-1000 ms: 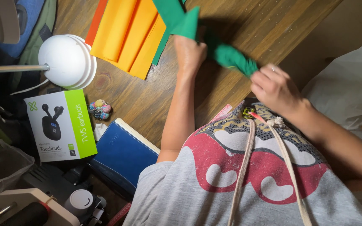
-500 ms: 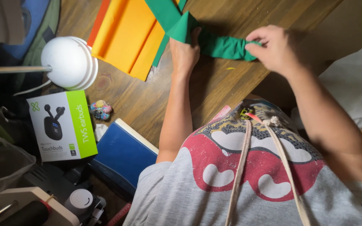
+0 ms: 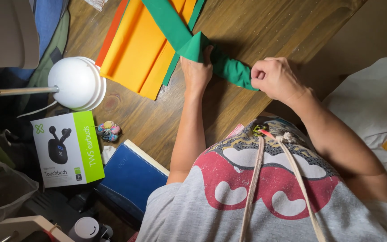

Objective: Gather and pull a green fabric tube along its length to prepare it for further processing.

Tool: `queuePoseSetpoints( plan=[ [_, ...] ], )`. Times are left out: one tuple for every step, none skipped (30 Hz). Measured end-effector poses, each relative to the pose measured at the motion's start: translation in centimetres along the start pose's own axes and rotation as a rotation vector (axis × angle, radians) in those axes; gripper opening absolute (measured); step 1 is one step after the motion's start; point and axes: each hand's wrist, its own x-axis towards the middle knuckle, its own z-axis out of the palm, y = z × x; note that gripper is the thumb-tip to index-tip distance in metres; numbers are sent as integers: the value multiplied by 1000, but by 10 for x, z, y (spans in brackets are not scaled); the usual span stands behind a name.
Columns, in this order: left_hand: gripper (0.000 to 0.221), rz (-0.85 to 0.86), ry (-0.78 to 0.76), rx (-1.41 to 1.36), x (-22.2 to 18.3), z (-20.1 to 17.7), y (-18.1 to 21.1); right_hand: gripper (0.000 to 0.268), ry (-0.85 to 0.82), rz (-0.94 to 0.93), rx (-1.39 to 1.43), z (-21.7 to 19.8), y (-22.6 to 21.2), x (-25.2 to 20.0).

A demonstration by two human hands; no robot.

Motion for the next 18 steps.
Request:
queuePoseSetpoints(
  plan=[
    [19, 1, 0, -2, 0, -3, 4, 12, 1, 1, -2, -11, -12, 4],
    [20, -4, -5, -18, 1, -6, 8, 4, -159, 137, 29, -22, -24, 8],
    [22, -10, -6, -36, 2, -8, 13, 11, -321, 271, 58, -34, -36, 12],
    [22, -10, -4, -39, 3, -6, 12, 11, -321, 270, 54, -36, -40, 15],
    [22, 4, 11, -25, 2, -5, 11, 11, -387, 361, 108, -37, -44, 16],
    [22, 17, 26, -11, 2, -3, 9, 15, -454, 451, 163, -37, -48, 17],
    [22, 18, 22, -12, 1, -3, 8, 15, -452, 455, 164, -28, -42, 14],
    [23, -3, 13, -3, 0, -2, 8, 14, -385, 247, 87, -19, -36, 11],
    [25, -22, 7, 7, 1, -2, 7, 13, -316, 37, 9, -10, -31, 9],
    [25, -19, 6, 5, 2, -2, 10, 13, -313, 39, 8, -8, -30, 10],
    [26, -5, 11, -2, 2, -4, 13, 13, -336, 70, -14, -6, -30, 10],
    [28, 10, 15, -10, 2, -6, 16, 13, -359, 102, -35, -3, -30, 10],
    [28, 11, 16, -10, 2, -5, 15, 13, -358, 101, -35, -2, -30, 12],
    [27, 15, 25, -5, 2, -5, 14, 12, -354, 119, -42, -1, -30, 13],
    [25, 19, 33, -2, 2, -4, 14, 11, -350, 138, -49, 0, -29, 13],
    [25, 20, 32, -3, 1, -4, 12, 11, -349, 139, -49, 0, -26, 11],
    [25, 12, 34, -6, 1, -3, 11, 11, -281, 14, 23, 0, -22, 9],
    [26, 4, 37, -8, 1, -3, 10, 10, -212, -111, 94, 0, -19, 8]
  ],
)
